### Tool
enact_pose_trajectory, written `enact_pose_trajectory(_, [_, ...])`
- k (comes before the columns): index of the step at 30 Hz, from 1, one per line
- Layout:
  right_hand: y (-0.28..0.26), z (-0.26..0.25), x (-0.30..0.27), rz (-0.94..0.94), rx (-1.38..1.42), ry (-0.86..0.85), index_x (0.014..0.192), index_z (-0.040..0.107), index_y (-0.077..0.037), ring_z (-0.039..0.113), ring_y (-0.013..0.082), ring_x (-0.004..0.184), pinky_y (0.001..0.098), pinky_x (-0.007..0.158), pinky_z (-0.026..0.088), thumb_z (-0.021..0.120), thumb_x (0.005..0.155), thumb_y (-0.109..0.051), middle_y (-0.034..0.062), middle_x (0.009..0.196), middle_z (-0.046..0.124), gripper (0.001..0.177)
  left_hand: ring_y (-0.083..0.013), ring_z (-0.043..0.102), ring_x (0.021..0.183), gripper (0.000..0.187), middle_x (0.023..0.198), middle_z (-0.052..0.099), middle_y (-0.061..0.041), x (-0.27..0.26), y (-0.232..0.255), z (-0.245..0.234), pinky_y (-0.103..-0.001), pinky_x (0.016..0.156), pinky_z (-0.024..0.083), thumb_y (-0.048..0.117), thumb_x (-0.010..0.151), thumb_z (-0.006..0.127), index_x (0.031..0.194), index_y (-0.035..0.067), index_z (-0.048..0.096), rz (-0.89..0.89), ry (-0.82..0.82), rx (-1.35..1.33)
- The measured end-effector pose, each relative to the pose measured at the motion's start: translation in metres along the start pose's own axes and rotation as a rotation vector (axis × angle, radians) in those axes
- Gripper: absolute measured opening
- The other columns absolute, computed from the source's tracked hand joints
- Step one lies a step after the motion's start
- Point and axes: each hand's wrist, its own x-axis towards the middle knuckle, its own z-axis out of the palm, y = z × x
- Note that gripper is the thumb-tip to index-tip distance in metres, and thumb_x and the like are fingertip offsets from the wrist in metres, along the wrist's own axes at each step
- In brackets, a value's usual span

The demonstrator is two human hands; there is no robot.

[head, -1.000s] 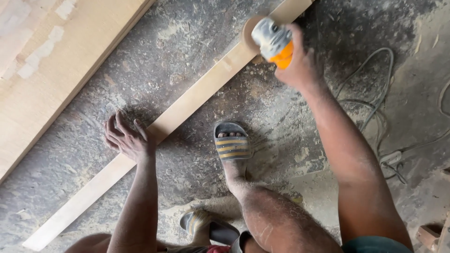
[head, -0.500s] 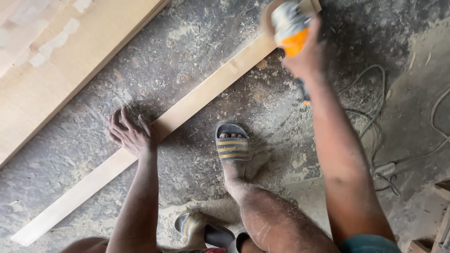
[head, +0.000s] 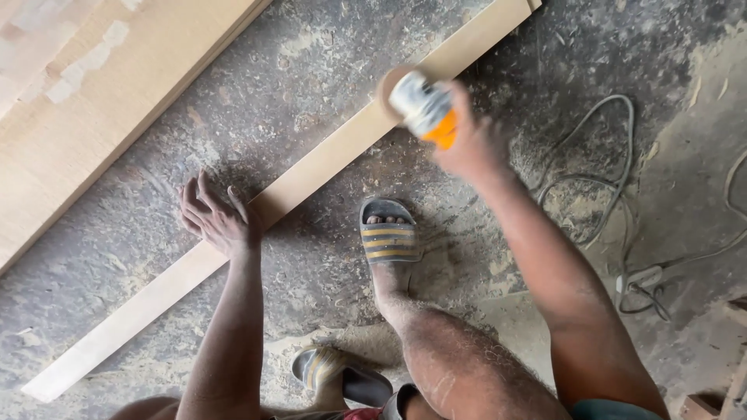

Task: Sanding wooden planks using an angle grinder with a sanding disc attachment.

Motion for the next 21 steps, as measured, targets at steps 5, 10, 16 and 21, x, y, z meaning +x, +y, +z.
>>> enact_pose_trajectory(5, [0.050,-0.040,0.041,0.322,0.057,0.154,0.148,0.030,-0.030,0.067,0.0479,0.100,0.0598,0.079,0.054,0.073,0.073,0.007,0.0267,0.114,0.062,0.094,-0.0392,0.034,0.142,0.055,0.142,0.040,-0.016,-0.001,-0.002,-0.001,-0.057,0.113,0.020,0.050,0.111,0.035,0.151,0.013,0.042,0.014,0.003,-0.013])
enact_pose_trajectory(10, [0.103,-0.044,0.070,0.439,0.039,0.255,0.147,0.023,-0.044,0.064,0.0401,0.116,0.0547,0.095,0.053,0.084,0.070,0.004,0.0198,0.125,0.053,0.109,-0.0405,0.036,0.143,0.061,0.142,0.041,-0.017,-0.005,-0.015,-0.003,-0.057,0.113,0.022,0.057,0.107,0.038,0.150,0.013,0.043,0.039,0.004,-0.152])
enact_pose_trajectory(16, [-0.032,0.018,-0.002,0.341,0.031,0.008,0.153,0.022,-0.031,0.064,0.0520,0.109,0.0627,0.093,0.049,0.075,0.074,-0.017,0.0293,0.117,0.063,0.095,-0.0430,0.045,0.135,0.055,0.140,0.042,-0.017,-0.015,-0.073,-0.066,-0.057,0.111,0.034,0.049,0.110,0.038,0.150,0.011,0.046,0.059,-0.078,-0.434])
enact_pose_trajectory(21, [-0.081,0.103,-0.059,-0.172,-0.087,-0.261,0.159,0.014,-0.029,0.070,0.0496,0.084,0.0609,0.075,0.056,0.073,0.085,-0.020,0.0284,0.089,0.068,0.096,-0.0591,0.045,0.132,0.078,0.144,0.041,-0.031,-0.036,-0.147,-0.152,-0.070,0.108,0.036,0.053,0.096,0.061,0.156,0.008,0.040,-0.087,-0.474,-0.212])
